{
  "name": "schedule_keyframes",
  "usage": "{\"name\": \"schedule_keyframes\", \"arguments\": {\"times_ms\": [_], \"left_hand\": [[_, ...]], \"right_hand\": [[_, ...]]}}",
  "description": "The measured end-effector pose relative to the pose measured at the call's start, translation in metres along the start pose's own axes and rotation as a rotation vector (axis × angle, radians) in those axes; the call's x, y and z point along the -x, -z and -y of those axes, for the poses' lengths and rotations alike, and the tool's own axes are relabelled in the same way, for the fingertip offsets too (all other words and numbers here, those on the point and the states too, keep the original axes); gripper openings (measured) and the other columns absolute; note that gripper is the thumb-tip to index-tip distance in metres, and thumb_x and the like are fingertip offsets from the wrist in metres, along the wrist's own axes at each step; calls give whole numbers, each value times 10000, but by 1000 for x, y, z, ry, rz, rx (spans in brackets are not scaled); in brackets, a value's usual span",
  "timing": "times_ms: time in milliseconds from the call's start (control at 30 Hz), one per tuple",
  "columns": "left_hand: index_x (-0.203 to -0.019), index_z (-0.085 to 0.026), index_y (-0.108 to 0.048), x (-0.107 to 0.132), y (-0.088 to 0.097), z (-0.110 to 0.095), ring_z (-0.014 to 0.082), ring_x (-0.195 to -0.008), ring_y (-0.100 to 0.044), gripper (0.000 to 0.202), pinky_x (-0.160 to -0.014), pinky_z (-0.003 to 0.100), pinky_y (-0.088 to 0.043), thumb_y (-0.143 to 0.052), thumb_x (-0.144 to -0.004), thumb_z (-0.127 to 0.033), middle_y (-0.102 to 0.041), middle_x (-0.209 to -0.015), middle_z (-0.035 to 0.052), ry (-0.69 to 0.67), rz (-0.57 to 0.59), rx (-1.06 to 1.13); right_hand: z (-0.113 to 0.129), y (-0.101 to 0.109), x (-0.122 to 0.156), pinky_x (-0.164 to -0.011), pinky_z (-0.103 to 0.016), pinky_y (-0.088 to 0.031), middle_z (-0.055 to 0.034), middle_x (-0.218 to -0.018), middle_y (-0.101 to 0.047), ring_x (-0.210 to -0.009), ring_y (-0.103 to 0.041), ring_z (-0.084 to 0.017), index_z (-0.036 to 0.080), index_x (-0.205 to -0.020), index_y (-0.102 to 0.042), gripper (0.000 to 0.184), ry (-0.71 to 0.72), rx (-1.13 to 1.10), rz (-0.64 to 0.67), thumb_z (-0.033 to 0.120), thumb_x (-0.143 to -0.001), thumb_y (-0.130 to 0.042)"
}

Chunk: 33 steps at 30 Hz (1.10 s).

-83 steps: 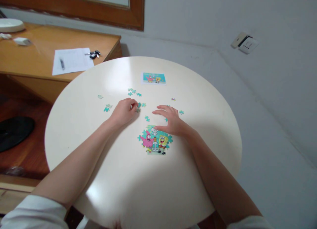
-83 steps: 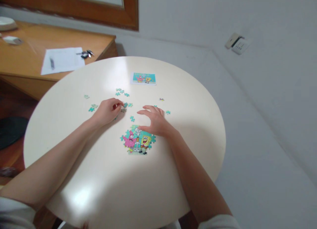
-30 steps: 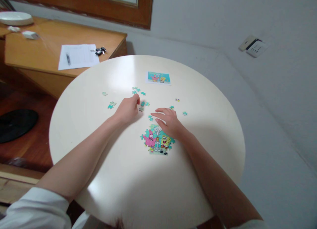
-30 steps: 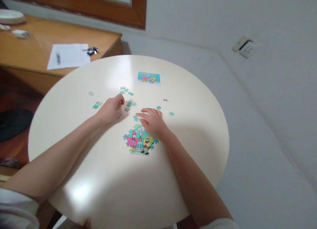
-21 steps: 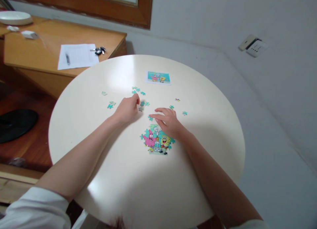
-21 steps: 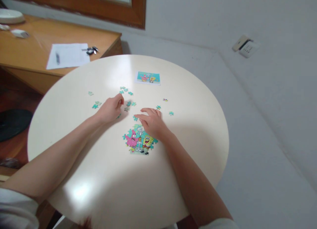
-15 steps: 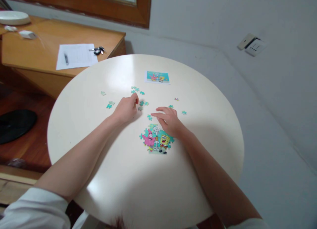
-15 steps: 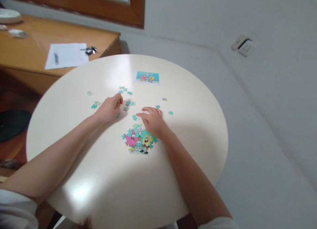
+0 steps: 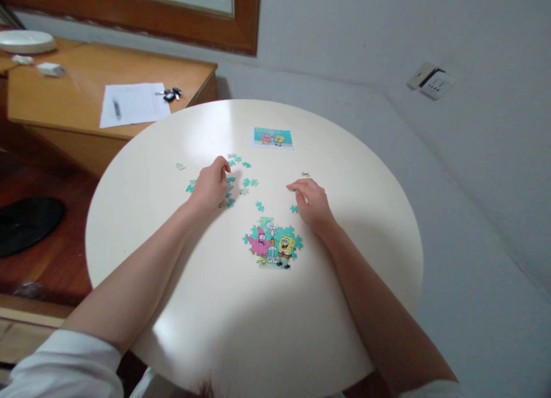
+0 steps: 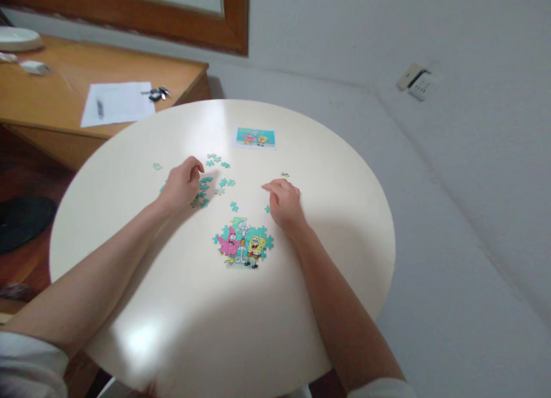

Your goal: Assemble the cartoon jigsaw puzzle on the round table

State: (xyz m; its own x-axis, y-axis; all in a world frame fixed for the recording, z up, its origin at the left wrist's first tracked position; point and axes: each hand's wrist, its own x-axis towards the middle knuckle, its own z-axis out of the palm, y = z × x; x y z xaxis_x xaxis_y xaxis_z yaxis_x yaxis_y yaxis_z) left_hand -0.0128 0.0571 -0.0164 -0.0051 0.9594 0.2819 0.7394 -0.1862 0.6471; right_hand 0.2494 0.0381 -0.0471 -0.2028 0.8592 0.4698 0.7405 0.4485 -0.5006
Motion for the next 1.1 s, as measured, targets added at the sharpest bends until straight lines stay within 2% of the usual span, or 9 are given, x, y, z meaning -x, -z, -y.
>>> {"name": "schedule_keyframes", "arguments": {"times_ms": [100,267,600,767,900,1100], "left_hand": [[-876,-217,-531,0,-2,3,141,-508,-382,204,-562,279,-286,-369,-817,-109,-409,-527,-39,18,-98,58],[-1033,-224,-548,-1,-1,2,122,-469,-338,246,-567,274,-285,-394,-865,-130,-339,-508,-70,31,-155,113],[-977,-204,-574,-7,1,8,127,-576,-461,229,-632,278,-389,-492,-783,-114,-494,-628,-32,-16,-272,100],[-974,-184,-599,-10,4,14,124,-634,-516,351,-646,273,-421,-457,-688,-37,-579,-763,7,-35,-309,143],[-947,-191,-610,-10,4,15,124,-639,-537,417,-637,267,-421,-410,-635,1,-590,-734,-5,-27,-315,182],[-920,-203,-585,-15,7,19,128,-653,-575,351,-622,254,-435,-414,-665,-34,-586,-699,-16,49,-343,289]], "right_hand": [[-7,2,-1,-905,-389,-485,-68,-960,-670,-938,-617,-201,202,-912,-710,332,3,-23,-69,99,-803,-414],[-7,3,-1,-901,-392,-500,-65,-935,-673,-923,-616,-202,202,-880,-697,321,-4,-56,-82,93,-798,-406],[-4,5,-2,-932,-410,-493,-73,-925,-676,-925,-619,-211,202,-861,-706,323,-26,-68,-87,102,-787,-408],[-6,8,-2,-928,-415,-495,-79,-930,-673,-944,-624,-225,206,-845,-708,324,-42,-34,-131,98,-772,-412],[-13,11,-2,-921,-407,-503,-79,-944,-672,-942,-628,-221,208,-867,-704,332,-51,-7,-182,97,-765,-409],[-24,14,-3,-904,-402,-512,-78,-929,-670,-915,-628,-215,208,-865,-687,316,-61,18,-252,108,-762,-405]]}}
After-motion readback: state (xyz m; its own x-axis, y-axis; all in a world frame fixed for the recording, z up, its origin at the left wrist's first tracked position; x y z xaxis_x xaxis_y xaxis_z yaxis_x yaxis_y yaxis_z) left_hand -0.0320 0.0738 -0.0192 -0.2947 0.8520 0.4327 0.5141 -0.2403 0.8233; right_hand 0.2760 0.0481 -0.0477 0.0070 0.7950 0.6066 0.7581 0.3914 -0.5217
